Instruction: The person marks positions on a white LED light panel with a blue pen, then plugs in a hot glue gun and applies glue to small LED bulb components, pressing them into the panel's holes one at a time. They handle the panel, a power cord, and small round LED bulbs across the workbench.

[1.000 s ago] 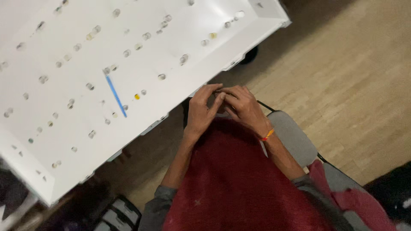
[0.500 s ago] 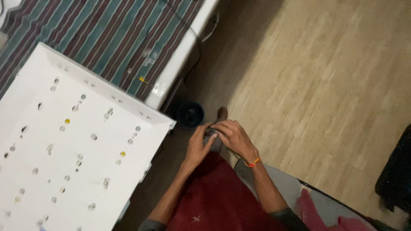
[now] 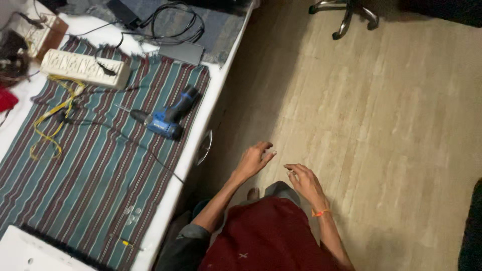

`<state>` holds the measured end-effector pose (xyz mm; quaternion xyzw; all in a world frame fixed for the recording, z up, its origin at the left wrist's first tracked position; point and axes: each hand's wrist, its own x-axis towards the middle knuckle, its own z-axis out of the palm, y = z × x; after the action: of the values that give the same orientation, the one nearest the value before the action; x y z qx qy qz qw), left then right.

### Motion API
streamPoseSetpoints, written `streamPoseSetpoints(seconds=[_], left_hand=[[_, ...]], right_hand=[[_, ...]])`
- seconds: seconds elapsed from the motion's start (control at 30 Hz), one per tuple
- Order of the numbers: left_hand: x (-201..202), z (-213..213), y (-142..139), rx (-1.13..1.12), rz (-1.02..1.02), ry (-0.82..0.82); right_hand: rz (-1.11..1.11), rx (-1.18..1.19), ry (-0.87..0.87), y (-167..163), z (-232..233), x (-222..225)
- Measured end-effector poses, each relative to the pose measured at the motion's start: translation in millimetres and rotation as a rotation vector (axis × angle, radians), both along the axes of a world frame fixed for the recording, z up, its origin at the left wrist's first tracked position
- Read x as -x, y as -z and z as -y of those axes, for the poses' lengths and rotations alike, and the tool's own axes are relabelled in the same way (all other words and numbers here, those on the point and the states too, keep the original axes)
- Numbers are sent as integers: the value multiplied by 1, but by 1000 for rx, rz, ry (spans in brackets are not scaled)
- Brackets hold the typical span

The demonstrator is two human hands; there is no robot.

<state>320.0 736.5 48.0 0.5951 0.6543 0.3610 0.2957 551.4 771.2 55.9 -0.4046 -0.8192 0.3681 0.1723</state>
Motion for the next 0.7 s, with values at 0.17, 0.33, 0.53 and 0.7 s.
streamPoseSetpoints(seconds=[0.17, 0.33, 0.53, 0.7], left_hand=[[-3, -82, 48, 138, 83, 19], [5, -166, 134, 160, 115, -65], [77, -234, 208, 553, 360, -832], [102, -262, 219, 559, 559, -1082]], right_hand=[[-81, 180, 40, 57, -71, 15], [44, 271, -241, 115, -199, 29], [434, 300, -344, 149, -414, 34], [128, 207, -214, 169, -588, 50]])
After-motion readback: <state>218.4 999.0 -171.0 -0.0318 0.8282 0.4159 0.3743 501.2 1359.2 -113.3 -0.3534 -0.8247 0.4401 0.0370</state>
